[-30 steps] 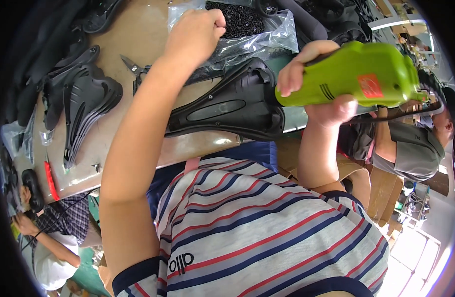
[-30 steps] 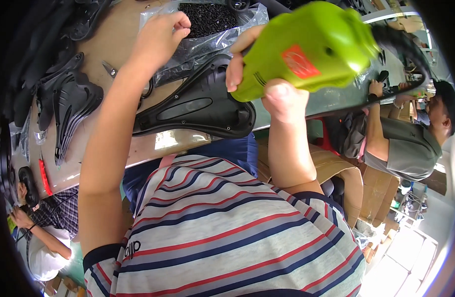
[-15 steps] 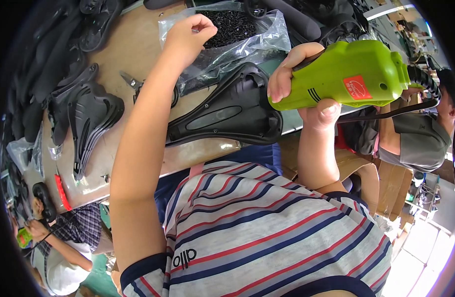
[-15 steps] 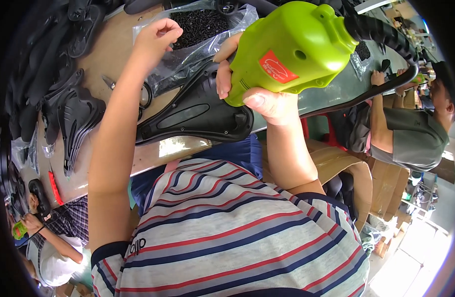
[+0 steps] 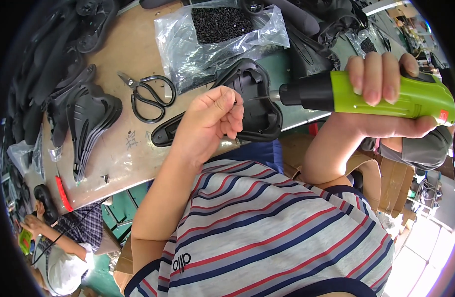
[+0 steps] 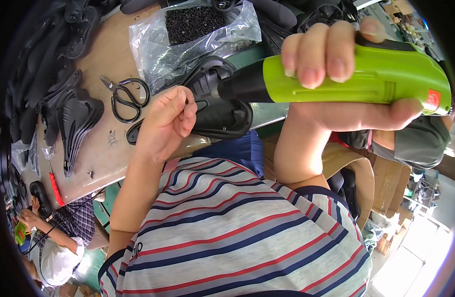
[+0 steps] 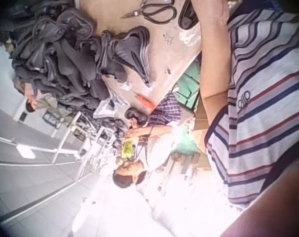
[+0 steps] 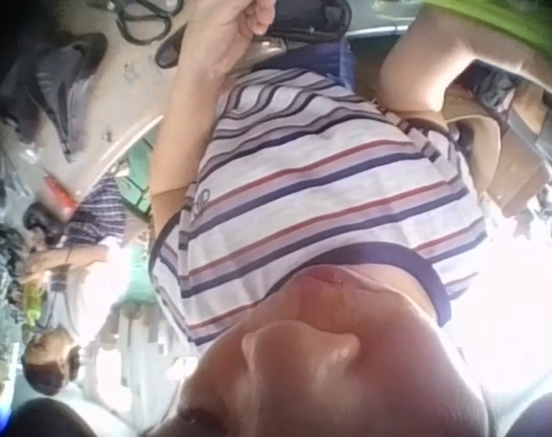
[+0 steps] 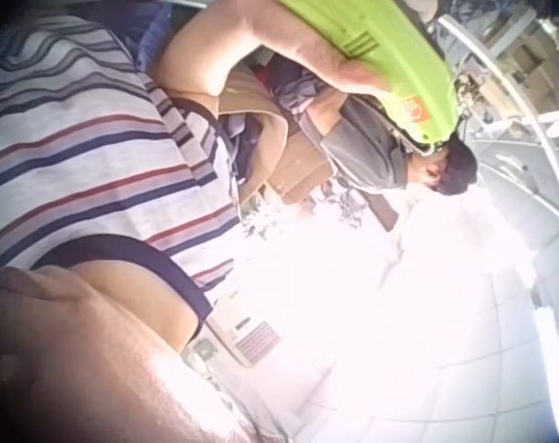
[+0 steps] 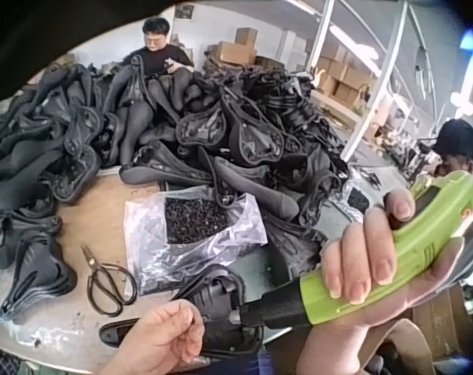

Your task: Assemble bicycle saddles by securing the plastic shell to the padding using an electric screwdriver.

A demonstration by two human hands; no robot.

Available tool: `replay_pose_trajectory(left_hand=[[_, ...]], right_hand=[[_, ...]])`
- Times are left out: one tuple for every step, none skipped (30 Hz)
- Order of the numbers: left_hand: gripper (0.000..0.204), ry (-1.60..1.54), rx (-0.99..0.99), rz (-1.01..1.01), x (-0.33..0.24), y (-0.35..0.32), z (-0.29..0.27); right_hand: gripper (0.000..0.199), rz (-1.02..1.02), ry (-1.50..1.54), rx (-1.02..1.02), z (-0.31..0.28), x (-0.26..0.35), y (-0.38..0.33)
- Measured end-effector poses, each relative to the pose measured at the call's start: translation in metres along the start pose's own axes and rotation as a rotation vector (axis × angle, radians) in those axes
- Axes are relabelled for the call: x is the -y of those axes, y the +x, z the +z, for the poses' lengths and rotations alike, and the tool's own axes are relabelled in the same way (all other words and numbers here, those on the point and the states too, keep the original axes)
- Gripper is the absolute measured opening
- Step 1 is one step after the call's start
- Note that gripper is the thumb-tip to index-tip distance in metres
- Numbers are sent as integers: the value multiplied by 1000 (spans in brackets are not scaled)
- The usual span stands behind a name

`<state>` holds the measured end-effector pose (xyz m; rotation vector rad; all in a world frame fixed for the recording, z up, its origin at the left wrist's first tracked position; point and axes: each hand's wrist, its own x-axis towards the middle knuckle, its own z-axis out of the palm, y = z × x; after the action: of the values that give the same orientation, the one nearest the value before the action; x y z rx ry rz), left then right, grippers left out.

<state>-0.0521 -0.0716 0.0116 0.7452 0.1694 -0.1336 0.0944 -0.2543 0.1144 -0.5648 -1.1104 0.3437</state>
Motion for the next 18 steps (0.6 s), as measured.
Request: replay_pose_trajectory(left_hand=[[23,-62,1,-8,2,-1,2],[26,-124,6,-20,5,-2,6],[27,-106,-67,-25,3,-3,15],[27,-108,-64,-31,3,-3,17],[26,-119,-72,-19,4,-4,17],[26,-130,-80,-7,5,-4,18],[26,-132,-82,-10,6,-4,19],[26,-128,-97,-13,7,-3,20],[25,-125,-112,-15,8,-2,21],[25,-126,-110,-18,9,-2,22],[25,-153,-118,-24,10,-2,22],[25,-180,-126,-29,11,-2,23],[25,-181,-126,-30,11,-1,27],[22,-179,-175,-18,12,0,33],[20,-176,-224,-6,13,0,36],[20,-177,-227,-4,14,1,33],[18,-121,-169,-16,15,2,28],[17,-64,-111,-28,14,4,25]], right_hand=[[66,2,80,12,0,2,1],[66,3,76,8,0,3,3],[64,31,101,28,1,2,4],[62,59,127,47,1,1,4],[64,49,109,69,1,-3,3],[64,52,108,65,0,-4,0],[65,61,58,67,-1,-4,-4],[67,70,4,69,-1,-4,-6],[67,52,3,107,0,-6,-6],[68,35,3,146,1,-8,-5],[67,15,-35,169,5,-9,-6],[65,-6,-73,191,10,-8,-7],[65,-5,-73,191,12,-5,-7],[65,10,-140,280,15,-3,-6],[64,24,-207,369,19,-1,-5],[64,24,-204,371,25,2,-2],[64,64,-317,421,34,6,1],[64,105,-430,471,39,8,3]])
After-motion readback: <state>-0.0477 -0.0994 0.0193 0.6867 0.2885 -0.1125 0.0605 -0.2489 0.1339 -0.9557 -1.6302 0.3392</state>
